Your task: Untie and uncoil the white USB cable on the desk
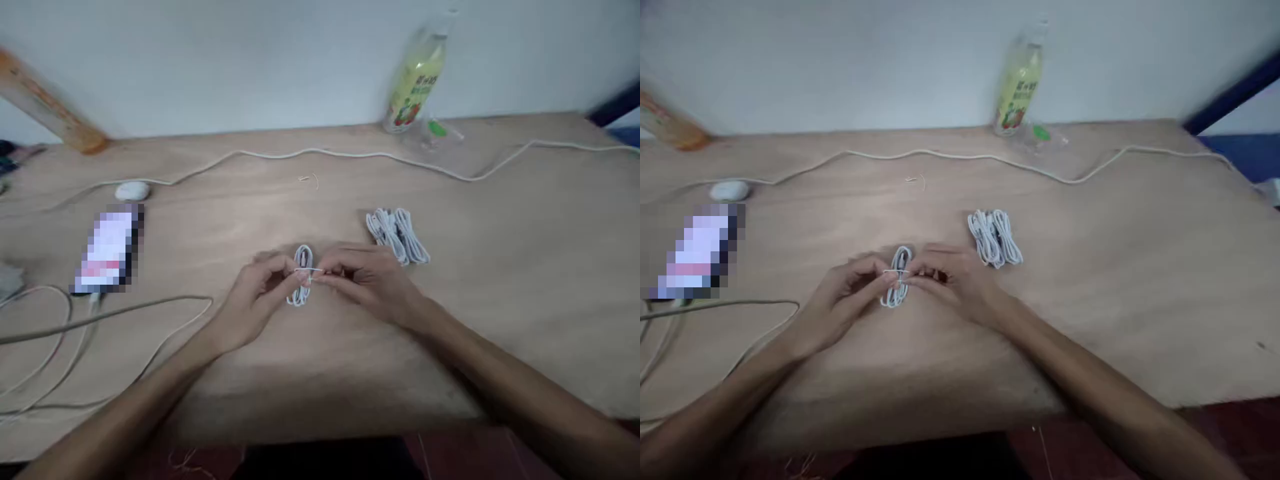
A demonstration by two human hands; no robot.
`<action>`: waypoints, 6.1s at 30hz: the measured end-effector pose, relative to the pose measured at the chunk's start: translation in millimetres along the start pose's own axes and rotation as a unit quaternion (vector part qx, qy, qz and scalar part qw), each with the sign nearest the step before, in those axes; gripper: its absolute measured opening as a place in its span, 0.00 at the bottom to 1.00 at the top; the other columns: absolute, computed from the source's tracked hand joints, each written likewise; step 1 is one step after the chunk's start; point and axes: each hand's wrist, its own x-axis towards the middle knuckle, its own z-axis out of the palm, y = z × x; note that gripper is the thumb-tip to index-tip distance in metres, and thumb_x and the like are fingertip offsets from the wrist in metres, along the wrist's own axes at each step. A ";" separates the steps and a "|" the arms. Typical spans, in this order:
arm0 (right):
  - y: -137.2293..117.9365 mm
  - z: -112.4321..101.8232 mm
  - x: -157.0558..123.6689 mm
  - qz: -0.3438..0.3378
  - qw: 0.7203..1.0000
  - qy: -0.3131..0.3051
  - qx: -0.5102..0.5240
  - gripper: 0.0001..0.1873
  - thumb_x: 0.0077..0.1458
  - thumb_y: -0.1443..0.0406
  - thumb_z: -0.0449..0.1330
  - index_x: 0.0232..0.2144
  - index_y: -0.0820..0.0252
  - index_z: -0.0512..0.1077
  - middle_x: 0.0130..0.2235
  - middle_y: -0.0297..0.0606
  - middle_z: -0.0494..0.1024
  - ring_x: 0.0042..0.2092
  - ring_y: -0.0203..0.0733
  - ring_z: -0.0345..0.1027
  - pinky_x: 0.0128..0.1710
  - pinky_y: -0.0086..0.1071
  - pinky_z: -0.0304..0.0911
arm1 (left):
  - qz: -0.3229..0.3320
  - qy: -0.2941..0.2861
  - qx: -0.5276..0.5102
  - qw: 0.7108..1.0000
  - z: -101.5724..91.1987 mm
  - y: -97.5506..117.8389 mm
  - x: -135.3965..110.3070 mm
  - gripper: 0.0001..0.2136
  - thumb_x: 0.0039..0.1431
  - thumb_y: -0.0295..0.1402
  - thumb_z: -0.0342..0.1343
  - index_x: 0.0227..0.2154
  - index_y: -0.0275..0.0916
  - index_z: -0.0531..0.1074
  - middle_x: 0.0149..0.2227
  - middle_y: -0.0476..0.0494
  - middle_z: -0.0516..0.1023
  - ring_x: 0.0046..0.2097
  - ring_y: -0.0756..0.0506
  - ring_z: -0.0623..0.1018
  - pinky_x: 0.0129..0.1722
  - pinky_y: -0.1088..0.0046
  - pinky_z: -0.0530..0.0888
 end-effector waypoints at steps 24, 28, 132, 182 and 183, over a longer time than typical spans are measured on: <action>-3.4 2.7 3.4 0.256 0.934 0.009 0.250 0.11 0.67 0.56 0.67 0.42 0.58 0.79 0.33 0.31 0.79 0.25 0.31 0.66 0.22 0.28 0.59 | 0.075 0.038 0.062 0.994 -3.5 -11.3 0.8 0.16 0.77 0.34 0.54 0.29 0.43 0.77 0.29 0.52 0.80 0.33 0.47 0.75 0.42 0.65 0.66; -7.9 6.1 3.8 0.253 0.934 -0.002 0.251 0.15 0.66 0.52 0.69 0.37 0.58 0.80 0.30 0.30 0.77 0.26 0.32 0.65 0.24 0.29 0.61 | 0.077 0.028 0.080 0.993 -2.5 -12.3 -0.1 0.16 0.76 0.34 0.54 0.29 0.43 0.77 0.29 0.53 0.79 0.34 0.47 0.74 0.43 0.64 0.64; -4.9 14.3 -0.9 0.225 0.963 0.007 0.148 0.07 0.65 0.61 0.70 0.36 0.57 0.81 0.30 0.28 0.72 0.31 0.34 0.61 0.31 0.31 0.57 | 0.030 0.165 0.058 0.984 0.9 -4.9 -2.8 0.07 0.66 0.39 0.66 0.32 0.46 0.83 0.30 0.51 0.81 0.32 0.46 0.77 0.34 0.69 0.72; -11.7 12.6 4.9 0.296 0.918 0.022 0.261 0.13 0.60 0.56 0.70 0.31 0.58 0.80 0.26 0.30 0.76 0.24 0.31 0.61 0.23 0.28 0.58 | -0.052 0.146 0.015 0.988 4.7 0.5 -3.1 0.14 0.63 0.47 0.67 0.28 0.44 0.79 0.21 0.53 0.70 0.28 0.46 0.71 0.27 0.70 0.66; -11.7 12.0 5.0 0.293 0.919 0.021 0.263 0.13 0.60 0.56 0.70 0.30 0.58 0.80 0.27 0.30 0.76 0.24 0.31 0.61 0.24 0.29 0.59 | -0.052 0.143 0.017 0.988 4.6 0.7 -3.2 0.14 0.63 0.48 0.67 0.27 0.44 0.78 0.21 0.53 0.70 0.29 0.46 0.72 0.27 0.70 0.66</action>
